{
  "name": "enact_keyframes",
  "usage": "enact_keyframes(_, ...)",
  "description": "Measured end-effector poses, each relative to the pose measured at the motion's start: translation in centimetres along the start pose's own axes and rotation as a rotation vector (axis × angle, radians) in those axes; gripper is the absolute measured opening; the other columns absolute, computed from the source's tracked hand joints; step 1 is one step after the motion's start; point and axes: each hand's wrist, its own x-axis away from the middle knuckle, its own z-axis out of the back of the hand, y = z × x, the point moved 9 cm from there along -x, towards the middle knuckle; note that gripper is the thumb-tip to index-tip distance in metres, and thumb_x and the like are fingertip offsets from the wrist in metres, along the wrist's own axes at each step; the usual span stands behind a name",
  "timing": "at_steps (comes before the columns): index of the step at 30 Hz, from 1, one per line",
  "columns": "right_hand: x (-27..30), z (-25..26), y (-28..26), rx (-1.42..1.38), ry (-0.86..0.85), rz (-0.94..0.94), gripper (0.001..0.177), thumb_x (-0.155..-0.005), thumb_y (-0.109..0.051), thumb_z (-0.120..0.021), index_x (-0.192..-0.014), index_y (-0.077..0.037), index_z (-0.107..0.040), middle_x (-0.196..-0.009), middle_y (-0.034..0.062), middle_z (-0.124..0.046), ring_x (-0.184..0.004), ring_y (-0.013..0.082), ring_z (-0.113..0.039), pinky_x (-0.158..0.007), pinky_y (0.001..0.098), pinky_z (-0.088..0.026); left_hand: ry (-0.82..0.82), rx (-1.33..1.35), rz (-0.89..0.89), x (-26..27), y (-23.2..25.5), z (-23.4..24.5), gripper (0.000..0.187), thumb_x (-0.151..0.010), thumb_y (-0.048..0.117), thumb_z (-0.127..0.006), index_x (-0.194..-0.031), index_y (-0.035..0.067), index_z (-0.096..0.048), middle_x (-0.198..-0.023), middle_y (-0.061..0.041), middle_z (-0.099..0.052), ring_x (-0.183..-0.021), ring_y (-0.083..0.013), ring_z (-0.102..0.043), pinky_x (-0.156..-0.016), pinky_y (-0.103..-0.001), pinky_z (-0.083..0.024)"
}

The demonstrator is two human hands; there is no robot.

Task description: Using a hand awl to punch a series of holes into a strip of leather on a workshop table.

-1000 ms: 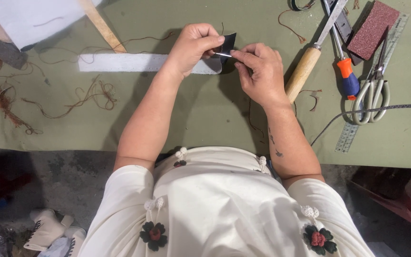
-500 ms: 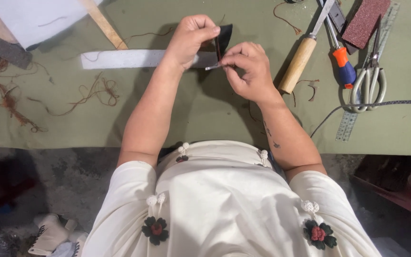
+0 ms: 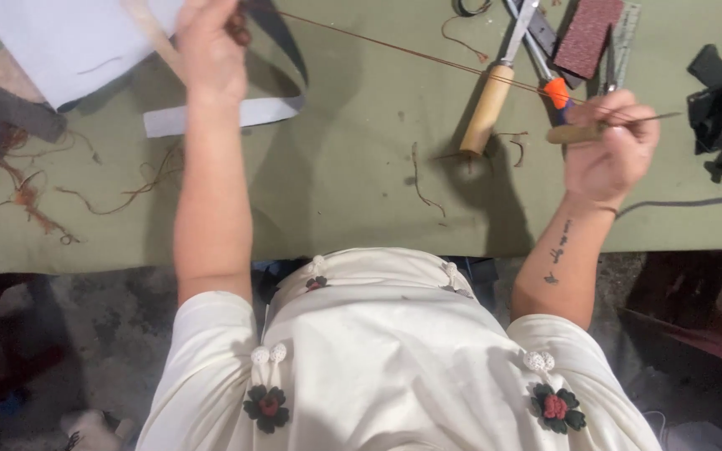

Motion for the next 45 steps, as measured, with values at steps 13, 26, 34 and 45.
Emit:
enact_keyframes(13, 7.0, 15.9, -6.0, -0.430, 1.018, 0.009, 0.035, -0.099, -0.030, -0.053, -0.107, 0.001, -0.070, -0.082, 0.0191, -0.073, -0.064, 0.0260, -0.070, -0.055, 0.0366, -0.059, -0.054, -0.219, 0.253, 6.5, 0.3, -1.0, 0.019, -0.104, 0.013, -0.060, -0.085, 0.015, -0.060, -0.077, 0.003, -0.056, -0.064, -0.0081, -0.051, -0.055, -0.022, -0.042)
enact_keyframes(26, 10.3, 13.8, -14.1, 0.843, 0.769, -0.640, 0.030, -0.104, -0.007, -0.046, -0.132, -0.019, -0.051, -0.107, -0.0089, -0.065, -0.073, -0.0013, -0.054, -0.067, 0.0143, -0.053, 0.038, 0.126, 0.220, 6.1, -4.5, 2.9, 0.022, -0.096, 0.014, -0.069, -0.078, 0.013, -0.059, -0.071, -0.001, -0.056, -0.064, -0.0135, -0.055, -0.056, -0.026, -0.041)
enact_keyframes(34, 13.9, 21.4, -13.6, 1.219, 0.492, -0.870, 0.012, -0.102, -0.016, -0.058, -0.111, -0.022, -0.063, -0.107, -0.0040, -0.066, -0.069, 0.0119, -0.059, -0.072, 0.0298, -0.045, 0.066, 0.031, 0.159, 6.0, -3.7, 2.4, 0.020, -0.096, 0.011, -0.071, -0.077, 0.011, -0.063, -0.066, -0.001, -0.057, -0.059, -0.0122, -0.057, -0.052, -0.025, -0.046)
enact_keyframes(45, 15.0, 30.5, -17.9, 1.305, 0.696, -0.457, 0.031, -0.106, -0.013, -0.047, -0.133, -0.024, -0.055, -0.125, 0.0057, -0.059, -0.086, 0.0115, -0.070, -0.030, 0.0354, -0.038, 0.246, 0.177, 0.017, -2.7, 6.7, 9.2, 0.020, -0.089, 0.008, -0.073, -0.076, 0.009, -0.058, -0.065, -0.010, -0.061, -0.051, -0.0185, -0.057, -0.046, -0.030, -0.039)
